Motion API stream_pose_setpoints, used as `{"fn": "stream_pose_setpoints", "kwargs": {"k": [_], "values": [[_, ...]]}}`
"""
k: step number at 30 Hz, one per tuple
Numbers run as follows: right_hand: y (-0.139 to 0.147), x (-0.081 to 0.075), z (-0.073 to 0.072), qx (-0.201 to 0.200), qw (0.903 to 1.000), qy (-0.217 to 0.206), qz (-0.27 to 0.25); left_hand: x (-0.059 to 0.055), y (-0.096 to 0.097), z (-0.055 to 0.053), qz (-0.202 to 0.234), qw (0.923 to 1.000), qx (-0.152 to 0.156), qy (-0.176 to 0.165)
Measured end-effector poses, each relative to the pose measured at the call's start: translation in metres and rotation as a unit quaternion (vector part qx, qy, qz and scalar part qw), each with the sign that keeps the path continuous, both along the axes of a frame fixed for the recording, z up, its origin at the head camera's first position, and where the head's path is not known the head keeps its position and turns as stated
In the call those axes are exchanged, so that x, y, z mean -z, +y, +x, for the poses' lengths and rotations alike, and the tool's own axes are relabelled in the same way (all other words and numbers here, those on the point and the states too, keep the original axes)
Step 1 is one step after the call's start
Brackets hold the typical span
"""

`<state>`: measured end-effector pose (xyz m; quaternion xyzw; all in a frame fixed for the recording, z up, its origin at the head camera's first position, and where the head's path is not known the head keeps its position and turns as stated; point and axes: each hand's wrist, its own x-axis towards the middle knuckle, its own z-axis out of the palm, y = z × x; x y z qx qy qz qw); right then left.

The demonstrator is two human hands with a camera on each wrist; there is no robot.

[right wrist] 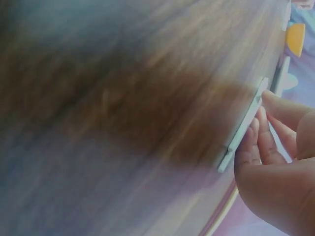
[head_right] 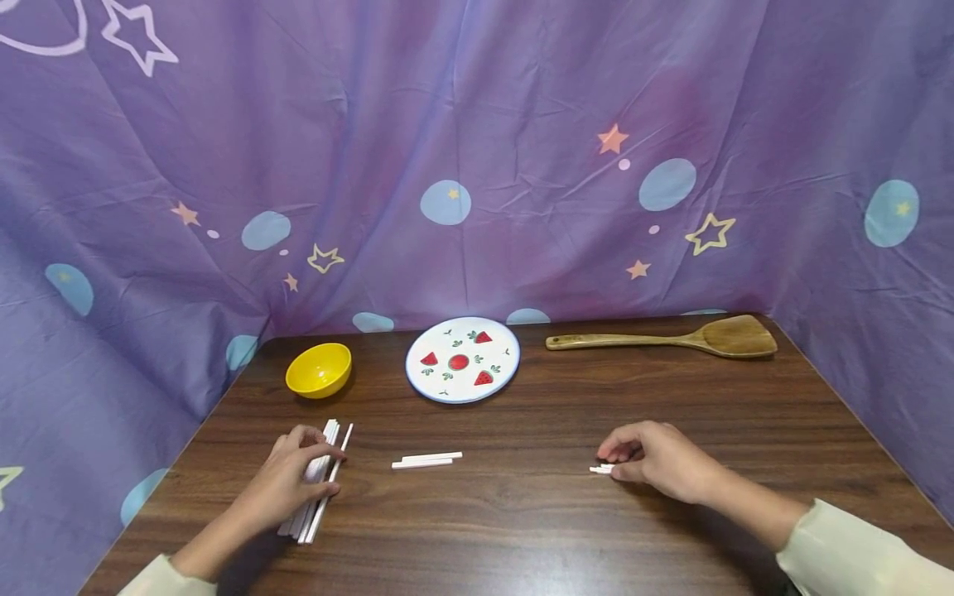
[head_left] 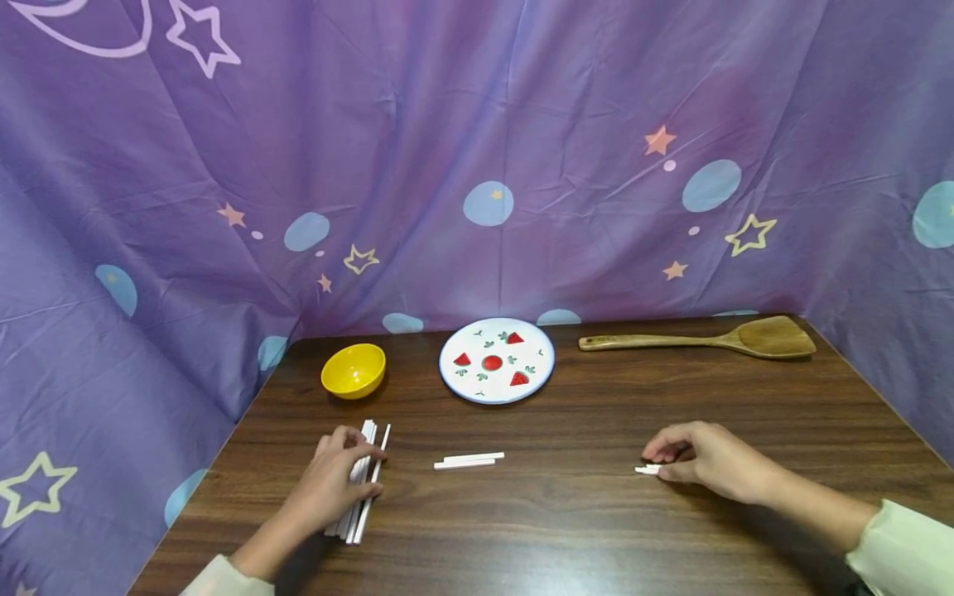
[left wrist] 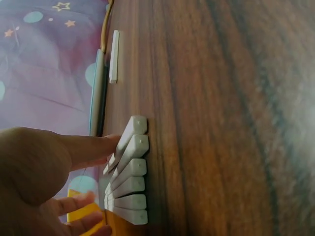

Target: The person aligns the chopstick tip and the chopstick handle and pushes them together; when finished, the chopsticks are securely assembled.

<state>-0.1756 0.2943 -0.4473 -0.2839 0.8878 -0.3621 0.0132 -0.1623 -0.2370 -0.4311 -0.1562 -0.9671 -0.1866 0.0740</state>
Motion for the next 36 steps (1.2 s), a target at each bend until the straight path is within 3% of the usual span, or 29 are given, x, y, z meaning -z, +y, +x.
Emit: {"fn": "stream_pose_setpoints", "kwargs": {"k": [14, 20, 28, 32, 36], "values": [[0.007, -0.001, -0.004, 0.008, 0.9994, -0.032, 0.009, -0.001, -0.008, 0.0, 0.056, 0.9977, 0.016, -0.034], [0.005, -0.002, -0.005, 0.003, 0.9986, -0.053, 0.009, -0.001, -0.008, -0.002, 0.055, 0.9975, 0.011, -0.044], [0.003, -0.005, -0.007, -0.006, 0.9966, -0.082, -0.008, -0.011, 0.009, -0.007, 0.034, 0.9991, 0.021, -0.014], [0.004, -0.004, -0.008, -0.016, 0.9956, -0.089, -0.024, -0.02, 0.032, -0.012, 0.056, 0.9962, 0.057, -0.036], [0.004, -0.002, -0.008, -0.031, 0.9941, -0.096, -0.039, -0.023, 0.056, -0.021, 0.103, 0.9831, 0.124, -0.087]]}}
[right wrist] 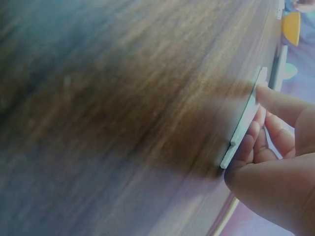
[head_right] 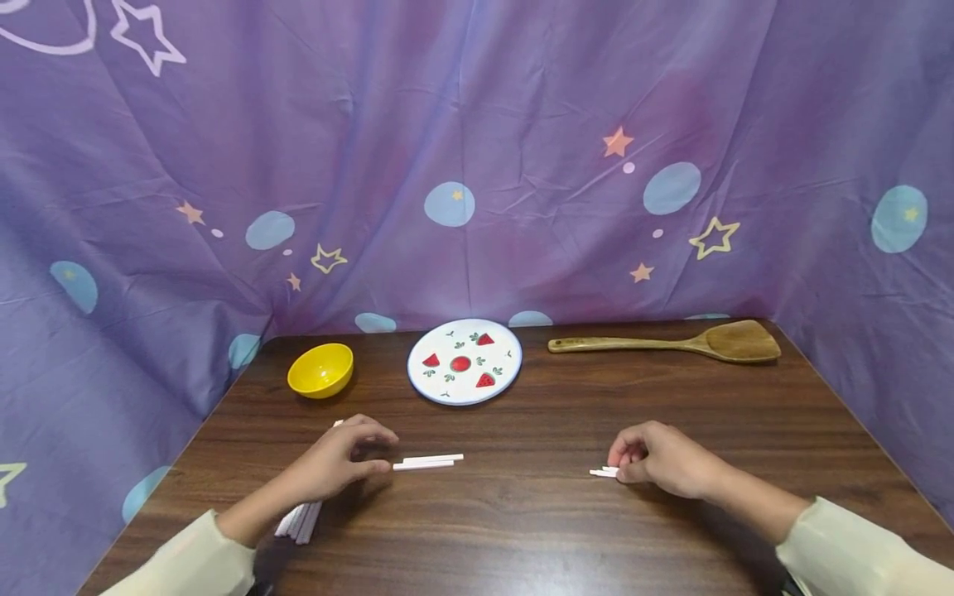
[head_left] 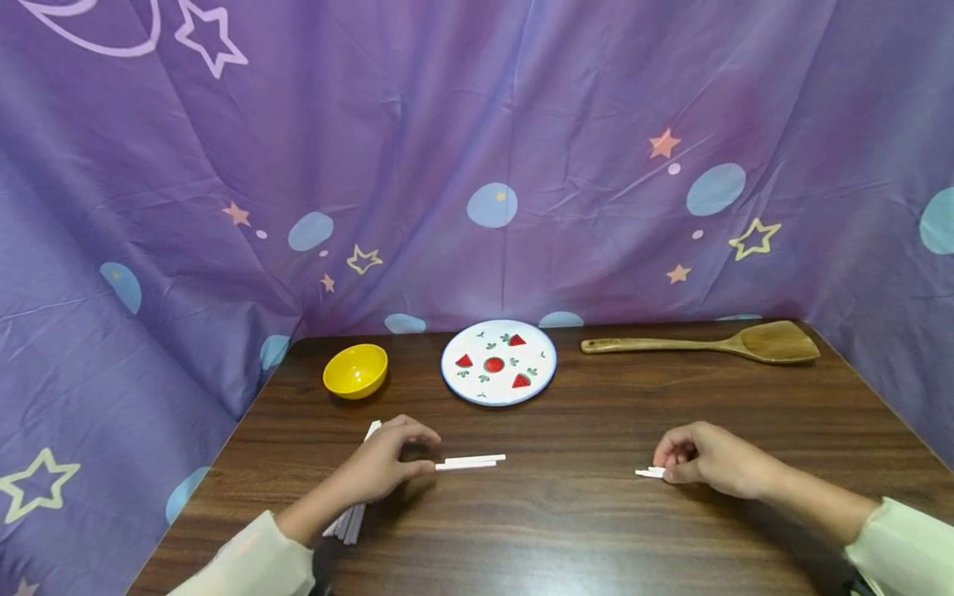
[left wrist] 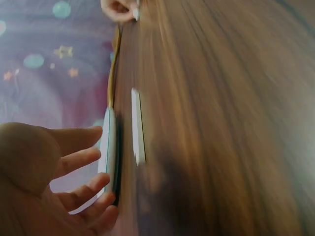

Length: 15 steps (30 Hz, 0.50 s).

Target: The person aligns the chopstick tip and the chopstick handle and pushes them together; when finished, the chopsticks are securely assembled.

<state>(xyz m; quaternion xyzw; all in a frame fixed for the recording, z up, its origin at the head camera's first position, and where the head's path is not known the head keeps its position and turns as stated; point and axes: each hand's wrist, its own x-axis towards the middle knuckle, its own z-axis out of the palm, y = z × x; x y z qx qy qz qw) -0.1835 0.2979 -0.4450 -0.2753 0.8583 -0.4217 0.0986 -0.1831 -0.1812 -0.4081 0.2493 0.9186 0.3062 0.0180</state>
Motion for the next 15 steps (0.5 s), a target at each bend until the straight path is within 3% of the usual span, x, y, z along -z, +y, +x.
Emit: {"fn": "stream_pose_setpoints", "kwargs": {"k": [5, 11, 15], "values": [[0.001, 0.002, 0.001, -0.008, 1.0, 0.001, -0.003, 0.001, 0.031, -0.014, 0.024, 0.9969, 0.062, -0.042], [0.0, 0.001, 0.0, 0.0, 1.0, 0.006, 0.004, 0.01, 0.06, -0.026, -0.023, 0.9952, 0.093, -0.015], [-0.001, 0.002, 0.0, -0.002, 1.0, 0.008, 0.002, 0.016, 0.071, -0.029, -0.059, 0.9935, 0.097, -0.002]]}}
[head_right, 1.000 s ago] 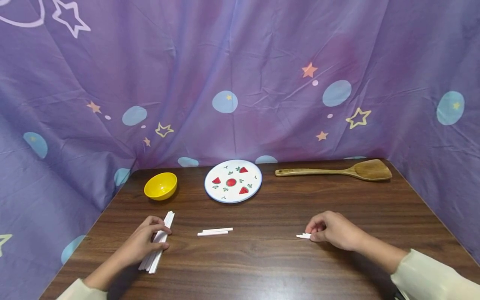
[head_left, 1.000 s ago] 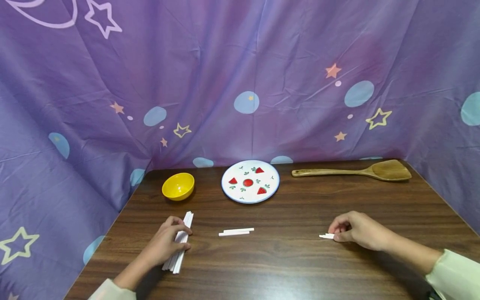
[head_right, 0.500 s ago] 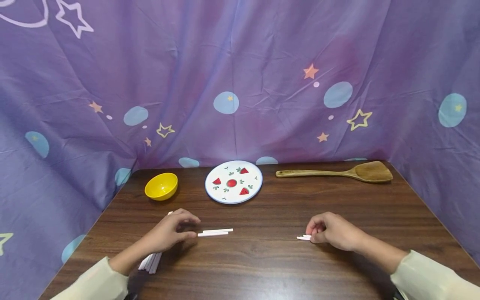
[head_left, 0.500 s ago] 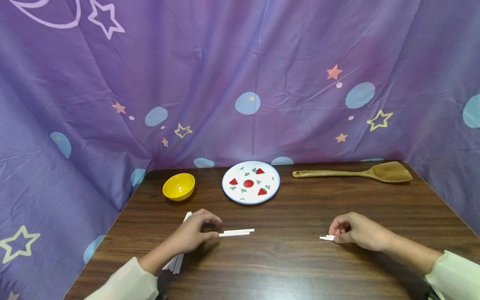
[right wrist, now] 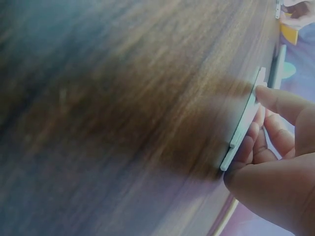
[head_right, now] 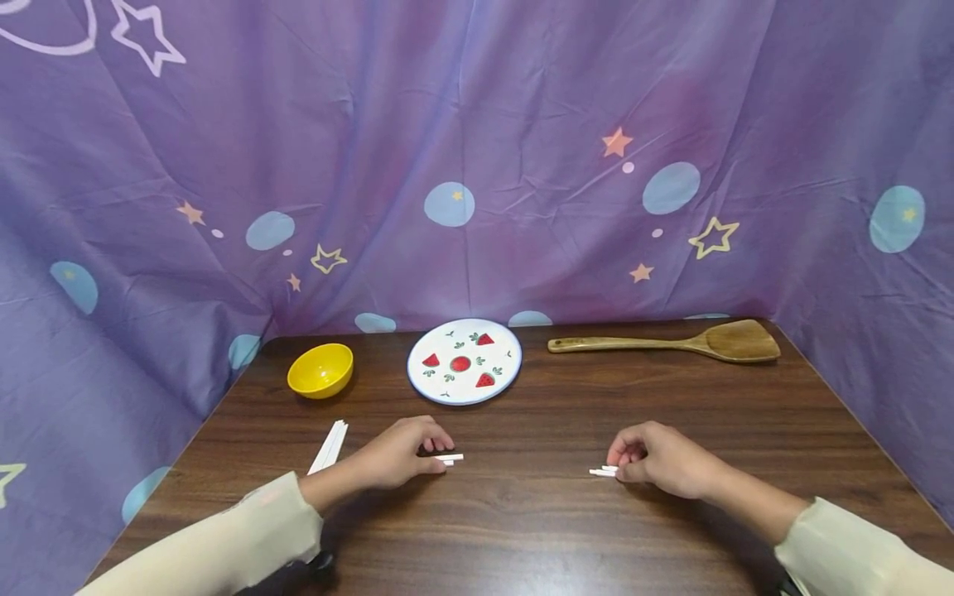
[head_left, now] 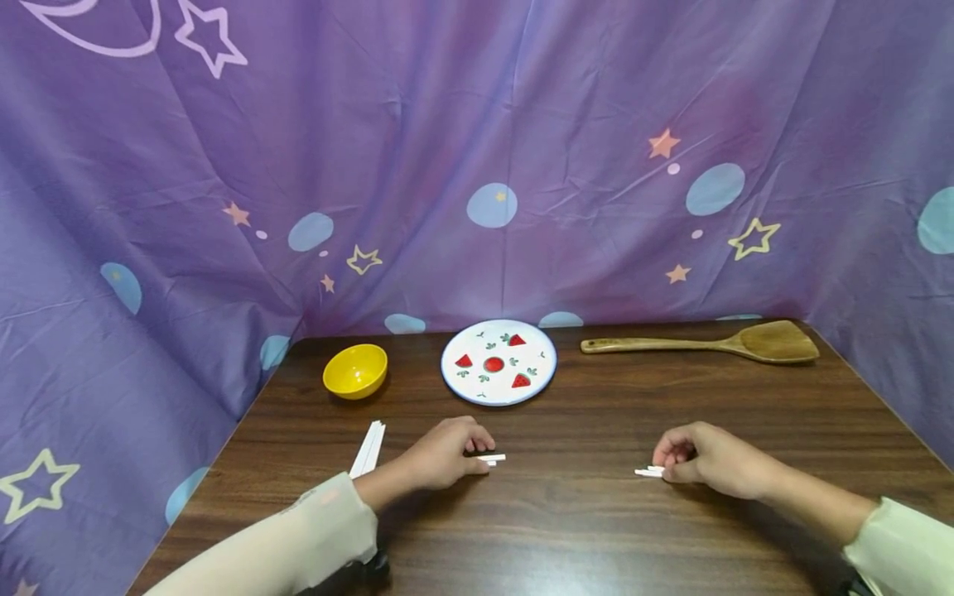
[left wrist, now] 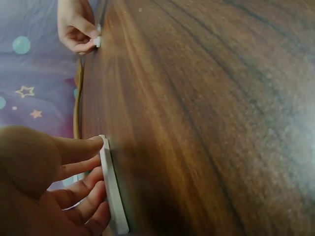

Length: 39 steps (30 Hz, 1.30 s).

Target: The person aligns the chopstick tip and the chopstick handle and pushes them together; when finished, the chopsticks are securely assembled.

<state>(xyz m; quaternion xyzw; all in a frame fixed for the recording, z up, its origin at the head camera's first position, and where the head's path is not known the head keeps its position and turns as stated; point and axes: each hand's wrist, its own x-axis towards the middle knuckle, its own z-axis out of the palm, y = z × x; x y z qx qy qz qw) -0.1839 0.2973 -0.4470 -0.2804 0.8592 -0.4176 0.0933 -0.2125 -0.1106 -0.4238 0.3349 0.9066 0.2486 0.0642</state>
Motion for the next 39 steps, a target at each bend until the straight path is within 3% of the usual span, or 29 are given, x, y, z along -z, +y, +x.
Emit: {"fn": "stream_pose_setpoints", "kwargs": {"k": [9, 18, 27, 32, 37, 39], "values": [[0.001, 0.002, -0.001, -0.004, 1.0, 0.005, -0.003, 0.005, 0.009, -0.001, 0.006, 0.9994, -0.02, -0.027], [0.0, 0.0, 0.0, -0.006, 0.9999, 0.004, -0.011, 0.005, 0.011, -0.001, 0.022, 0.9986, -0.019, -0.044], [-0.001, -0.004, -0.003, -0.025, 0.9986, 0.047, -0.008, 0.004, 0.011, -0.004, 0.036, 0.9963, -0.02, -0.076], [-0.007, -0.016, -0.006, -0.033, 0.9981, 0.049, -0.017, -0.003, 0.011, -0.005, 0.044, 0.9966, -0.013, -0.068], [-0.024, -0.037, -0.006, -0.03, 0.999, 0.022, -0.025, -0.023, 0.017, -0.004, 0.055, 0.9967, -0.015, -0.057], [-0.033, -0.046, -0.007, -0.033, 0.9986, 0.033, -0.026, -0.031, 0.02, -0.004, 0.068, 0.9959, -0.012, -0.058]]}}
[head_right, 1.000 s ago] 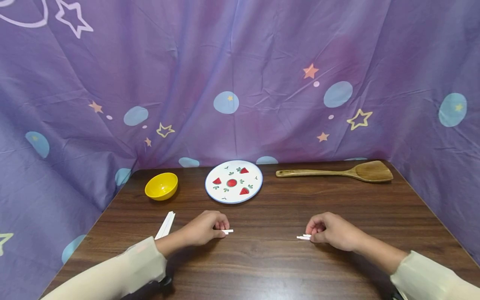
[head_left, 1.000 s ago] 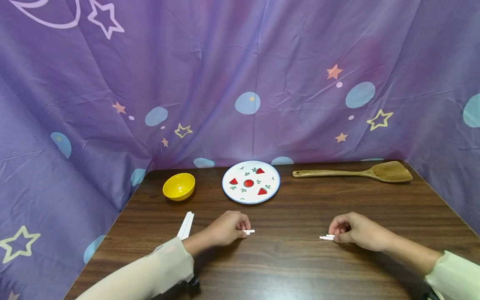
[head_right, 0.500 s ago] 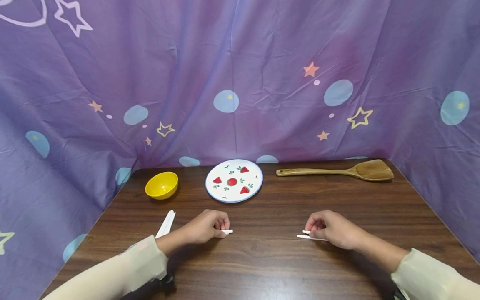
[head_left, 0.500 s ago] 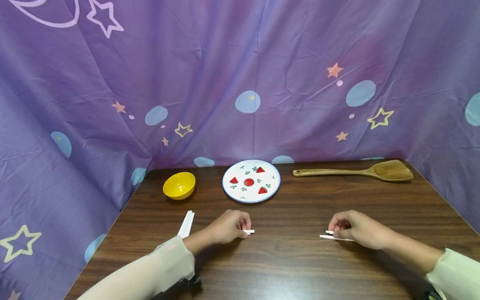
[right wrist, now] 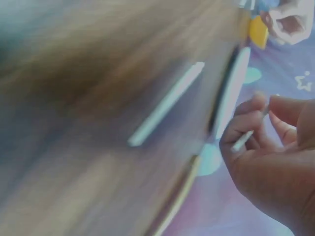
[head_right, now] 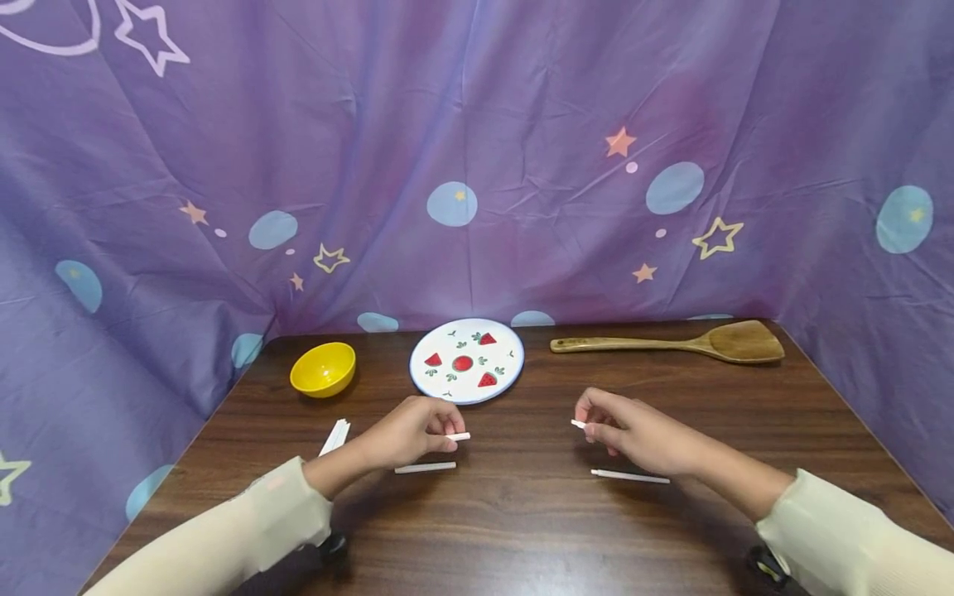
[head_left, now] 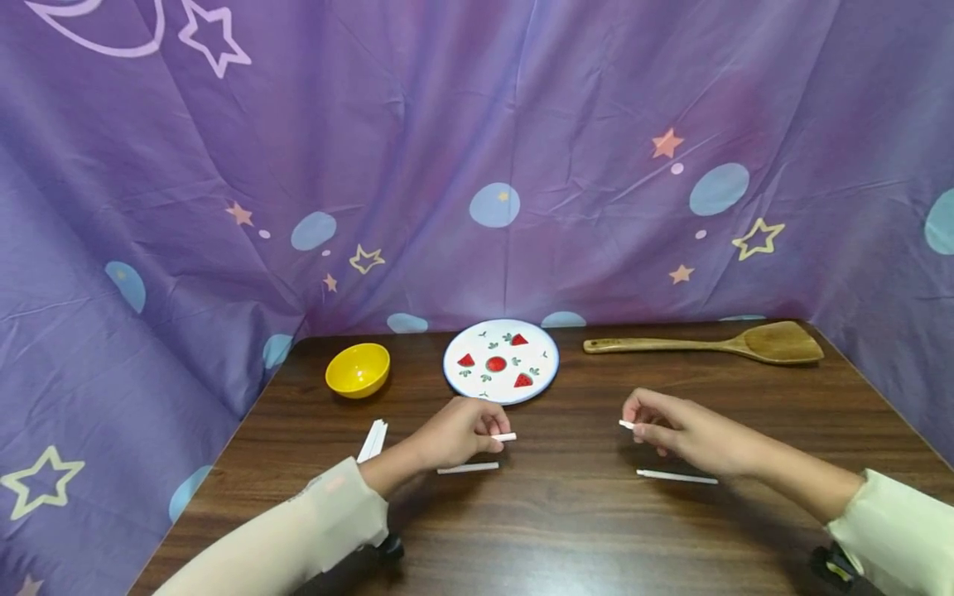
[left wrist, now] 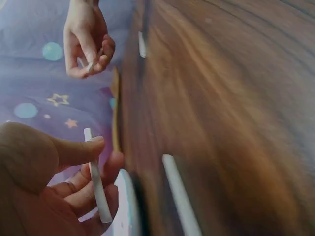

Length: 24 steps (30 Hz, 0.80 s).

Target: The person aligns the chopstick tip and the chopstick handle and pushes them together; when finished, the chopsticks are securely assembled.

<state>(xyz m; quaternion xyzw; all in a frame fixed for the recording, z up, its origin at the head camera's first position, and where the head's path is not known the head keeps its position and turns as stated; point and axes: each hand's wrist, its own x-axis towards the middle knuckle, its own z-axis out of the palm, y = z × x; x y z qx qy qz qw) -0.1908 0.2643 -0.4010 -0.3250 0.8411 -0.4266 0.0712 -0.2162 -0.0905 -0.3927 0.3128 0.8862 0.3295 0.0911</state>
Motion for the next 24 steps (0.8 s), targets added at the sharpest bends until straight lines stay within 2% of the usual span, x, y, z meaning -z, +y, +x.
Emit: {"fn": "stream_pose_setpoints", "kwargs": {"k": [3, 6, 10, 18, 21, 24], "values": [[-0.012, -0.011, -0.003, -0.011, 0.9992, 0.038, -0.006, -0.01, 0.004, 0.001, 0.025, 0.9996, 0.011, -0.003], [-0.022, -0.022, -0.005, 0.001, 0.9979, 0.065, -0.001, -0.018, 0.008, 0.002, 0.047, 0.9985, 0.027, 0.009], [-0.035, -0.034, -0.007, 0.023, 0.9965, 0.079, 0.013, -0.027, 0.015, 0.002, 0.044, 0.9976, 0.036, 0.039], [-0.058, -0.048, -0.01, 0.028, 0.9905, 0.132, 0.024, -0.044, 0.027, 0.0, 0.038, 0.9941, 0.041, 0.094], [-0.063, -0.052, -0.009, 0.035, 0.9873, 0.152, 0.027, -0.049, 0.028, 0.0, 0.043, 0.9945, 0.038, 0.088], [-0.067, -0.056, -0.008, 0.051, 0.983, 0.174, 0.031, -0.052, 0.029, 0.0, 0.066, 0.995, 0.031, 0.069]]}}
